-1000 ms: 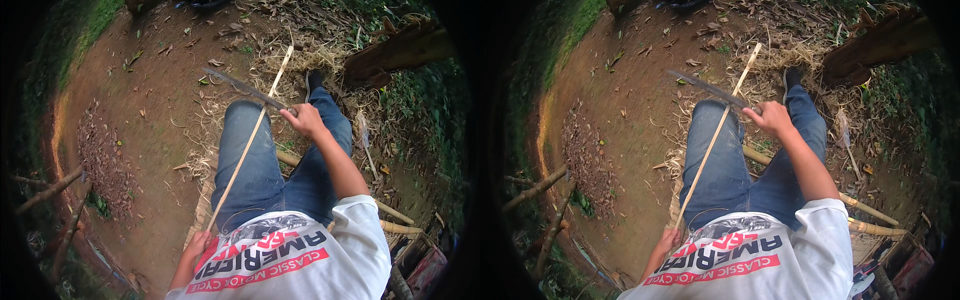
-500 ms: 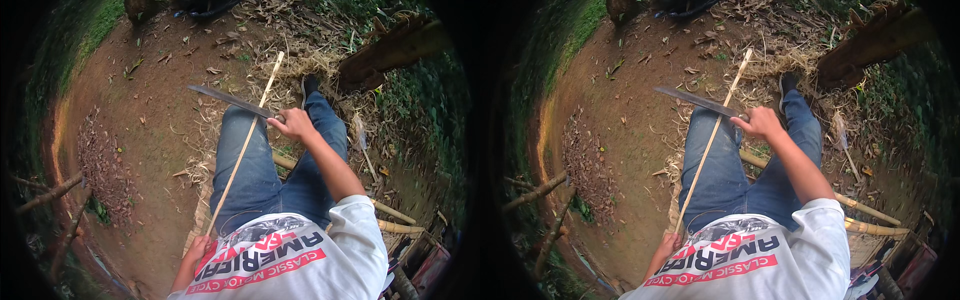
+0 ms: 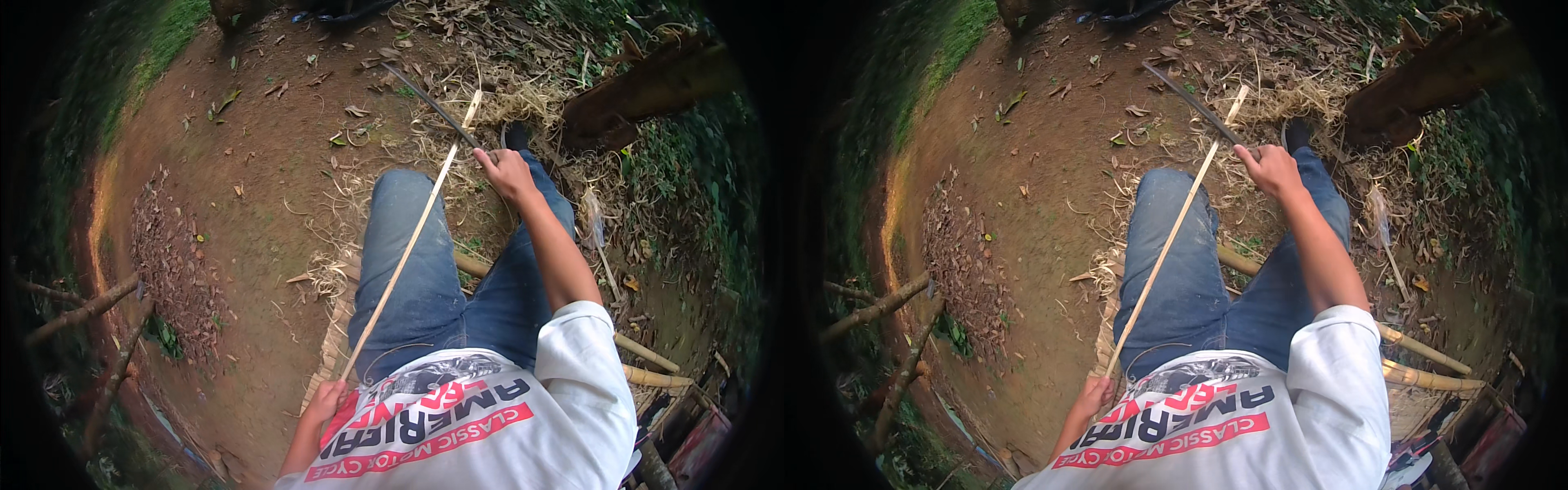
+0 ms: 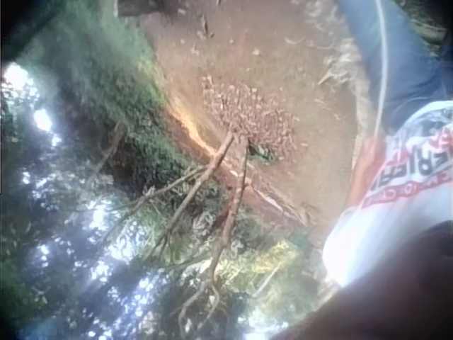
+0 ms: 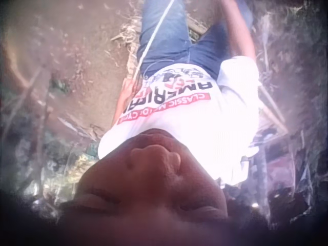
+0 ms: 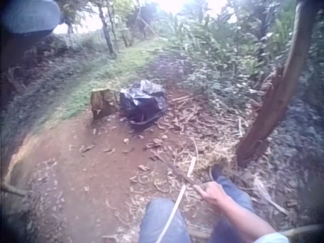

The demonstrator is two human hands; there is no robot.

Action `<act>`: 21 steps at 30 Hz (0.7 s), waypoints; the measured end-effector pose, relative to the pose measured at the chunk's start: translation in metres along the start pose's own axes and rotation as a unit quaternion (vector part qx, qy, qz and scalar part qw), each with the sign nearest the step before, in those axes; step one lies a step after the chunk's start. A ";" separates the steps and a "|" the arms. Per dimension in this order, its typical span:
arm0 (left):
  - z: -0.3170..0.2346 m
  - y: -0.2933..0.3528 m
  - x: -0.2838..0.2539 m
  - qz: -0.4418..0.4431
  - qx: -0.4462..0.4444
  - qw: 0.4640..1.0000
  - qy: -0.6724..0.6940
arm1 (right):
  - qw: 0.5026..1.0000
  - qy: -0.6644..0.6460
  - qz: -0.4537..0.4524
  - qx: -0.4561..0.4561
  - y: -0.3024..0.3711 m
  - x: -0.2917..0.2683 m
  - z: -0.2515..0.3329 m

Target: The person uses a large knife to shave a thin strip from a long piece of bamboo, repeatedly sliding the blade down the length of the wood to remove material.

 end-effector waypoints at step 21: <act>0.002 0.000 -0.001 -0.011 0.021 1.000 0.012 | 0.980 0.050 -0.126 -0.145 0.020 -0.026 0.016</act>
Point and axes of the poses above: each hand's wrist, its own y-axis away from the middle knuckle, its own x-axis out of the palm, z = x × y, the point moved 10 cm from there along -y, towards the middle knuckle, and after that the axes turned 13 degrees about x, right-handed, at the moved point
